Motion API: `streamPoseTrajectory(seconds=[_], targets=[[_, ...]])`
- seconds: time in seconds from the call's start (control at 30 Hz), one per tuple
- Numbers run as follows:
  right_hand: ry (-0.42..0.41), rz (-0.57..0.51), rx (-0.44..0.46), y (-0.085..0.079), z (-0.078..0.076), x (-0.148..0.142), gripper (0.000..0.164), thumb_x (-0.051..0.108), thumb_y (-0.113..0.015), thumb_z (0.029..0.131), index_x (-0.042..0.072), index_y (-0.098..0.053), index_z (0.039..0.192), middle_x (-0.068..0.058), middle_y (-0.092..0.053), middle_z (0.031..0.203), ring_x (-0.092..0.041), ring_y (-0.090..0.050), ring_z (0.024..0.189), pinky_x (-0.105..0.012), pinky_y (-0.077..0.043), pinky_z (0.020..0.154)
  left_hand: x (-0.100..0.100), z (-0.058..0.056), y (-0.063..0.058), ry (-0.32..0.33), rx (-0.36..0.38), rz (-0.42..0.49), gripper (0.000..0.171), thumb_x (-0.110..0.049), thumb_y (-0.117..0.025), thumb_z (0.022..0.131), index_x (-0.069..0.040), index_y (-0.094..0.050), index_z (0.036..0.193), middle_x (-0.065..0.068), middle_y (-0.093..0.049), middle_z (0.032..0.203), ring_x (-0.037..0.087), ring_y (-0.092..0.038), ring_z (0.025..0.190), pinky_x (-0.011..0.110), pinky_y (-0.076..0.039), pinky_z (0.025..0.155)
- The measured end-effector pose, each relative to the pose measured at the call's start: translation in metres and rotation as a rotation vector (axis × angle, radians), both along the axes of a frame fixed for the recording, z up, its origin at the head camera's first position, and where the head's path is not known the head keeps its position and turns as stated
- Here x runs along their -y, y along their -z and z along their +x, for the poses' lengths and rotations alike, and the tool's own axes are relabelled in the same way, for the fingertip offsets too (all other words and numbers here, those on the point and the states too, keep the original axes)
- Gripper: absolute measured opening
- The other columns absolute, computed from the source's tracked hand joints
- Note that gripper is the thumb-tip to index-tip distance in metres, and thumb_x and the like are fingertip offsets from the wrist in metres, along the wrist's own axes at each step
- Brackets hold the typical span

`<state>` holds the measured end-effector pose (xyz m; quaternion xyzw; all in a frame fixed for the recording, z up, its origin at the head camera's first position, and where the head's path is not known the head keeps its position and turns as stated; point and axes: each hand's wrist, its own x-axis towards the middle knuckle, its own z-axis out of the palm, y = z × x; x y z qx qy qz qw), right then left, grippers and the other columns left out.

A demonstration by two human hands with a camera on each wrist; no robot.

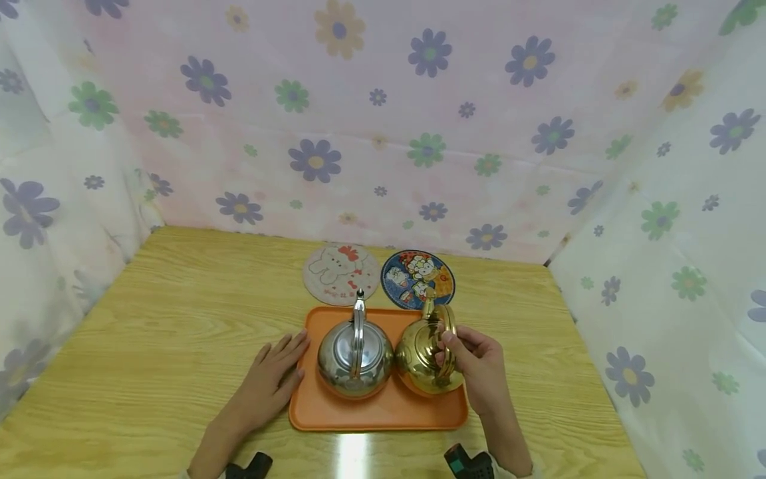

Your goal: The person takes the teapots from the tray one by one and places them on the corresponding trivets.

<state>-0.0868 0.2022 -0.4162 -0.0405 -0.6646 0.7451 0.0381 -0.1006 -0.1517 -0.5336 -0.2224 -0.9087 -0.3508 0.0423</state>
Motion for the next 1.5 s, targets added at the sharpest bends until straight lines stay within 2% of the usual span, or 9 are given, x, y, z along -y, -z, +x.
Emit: streamPoseTrajectory(seconds=[0.17,0.3,0.5,0.73,0.83,1.1,1.23,1.5], targets=[[-0.007,-0.004,-0.001,0.001,-0.002,0.001,0.027,0.005,-0.064,0.099,-0.018,-0.066,0.114,-0.002,-0.07,0.08,-0.009,-0.067,0.065,-0.025,-0.06,0.065,0.0,0.0,0.001,-0.001,-0.026,0.025,0.051,-0.02,-0.06,0.102,-0.001,-0.051,0.149,0.014,-0.046,0.157,0.048,-0.036,0.145,0.072,-0.018,0.112],[0.002,-0.02,-0.011,0.001,-0.004,0.002,0.027,0.005,-0.065,0.099,-0.018,-0.066,0.114,-0.003,-0.072,0.083,-0.008,-0.067,0.066,-0.024,-0.06,0.065,0.0,-0.002,0.001,-0.002,-0.008,0.031,0.051,-0.022,-0.059,0.103,-0.002,-0.051,0.149,0.013,-0.044,0.158,0.046,-0.034,0.147,0.071,-0.017,0.114],[0.024,-0.029,-0.029,0.001,-0.005,0.005,0.027,0.004,-0.066,0.098,-0.018,-0.067,0.113,-0.002,-0.072,0.08,-0.009,-0.067,0.065,-0.025,-0.06,0.064,0.001,-0.003,0.001,0.002,-0.025,0.03,0.052,-0.02,-0.061,0.101,0.0,-0.052,0.148,0.015,-0.046,0.156,0.048,-0.037,0.145,0.072,-0.019,0.112],[0.065,-0.019,-0.03,0.001,-0.009,0.008,0.031,0.002,-0.066,0.098,-0.023,-0.063,0.115,-0.004,-0.073,0.082,-0.011,-0.068,0.068,-0.026,-0.06,0.065,0.0,-0.004,0.0,-0.003,0.008,0.012,0.053,-0.021,-0.061,0.102,-0.001,-0.049,0.15,0.013,-0.044,0.158,0.046,-0.035,0.146,0.072,-0.018,0.113],[0.078,-0.013,-0.042,0.002,-0.012,0.009,0.032,0.001,-0.065,0.098,-0.024,-0.062,0.118,-0.002,-0.072,0.079,-0.01,-0.067,0.067,-0.026,-0.06,0.065,-0.001,-0.004,0.0,-0.001,0.005,0.012,0.053,-0.02,-0.061,0.101,-0.001,-0.05,0.15,0.013,-0.045,0.158,0.046,-0.036,0.146,0.072,-0.018,0.113],[0.079,0.004,-0.08,0.006,-0.018,0.012,0.031,0.002,-0.063,0.099,-0.022,-0.063,0.119,-0.012,-0.072,0.083,-0.011,-0.067,0.065,-0.027,-0.06,0.066,-0.001,-0.002,-0.001,-0.011,-0.023,0.018,0.053,-0.019,-0.062,0.1,-0.001,-0.051,0.148,0.014,-0.046,0.156,0.047,-0.038,0.144,0.072,-0.02,0.111],[0.083,0.009,-0.096,0.008,-0.02,0.014,0.03,0.003,-0.062,0.1,-0.022,-0.064,0.117,-0.01,-0.072,0.083,-0.011,-0.067,0.064,-0.026,-0.06,0.065,0.0,-0.001,0.0,-0.012,-0.03,0.013,0.053,-0.019,-0.062,0.1,-0.001,-0.052,0.148,0.014,-0.047,0.156,0.047,-0.039,0.144,0.072,-0.021,0.111],[0.111,0.03,-0.159,0.013,-0.028,0.016,0.03,0.006,-0.064,0.1,-0.021,-0.066,0.114,-0.012,-0.073,0.081,-0.011,-0.067,0.061,-0.026,-0.059,0.064,-0.001,-0.003,-0.001,-0.007,-0.002,0.016,0.053,-0.018,-0.062,0.1,-0.002,-0.05,0.15,0.012,-0.045,0.158,0.045,-0.037,0.146,0.072,-0.019,0.113]])
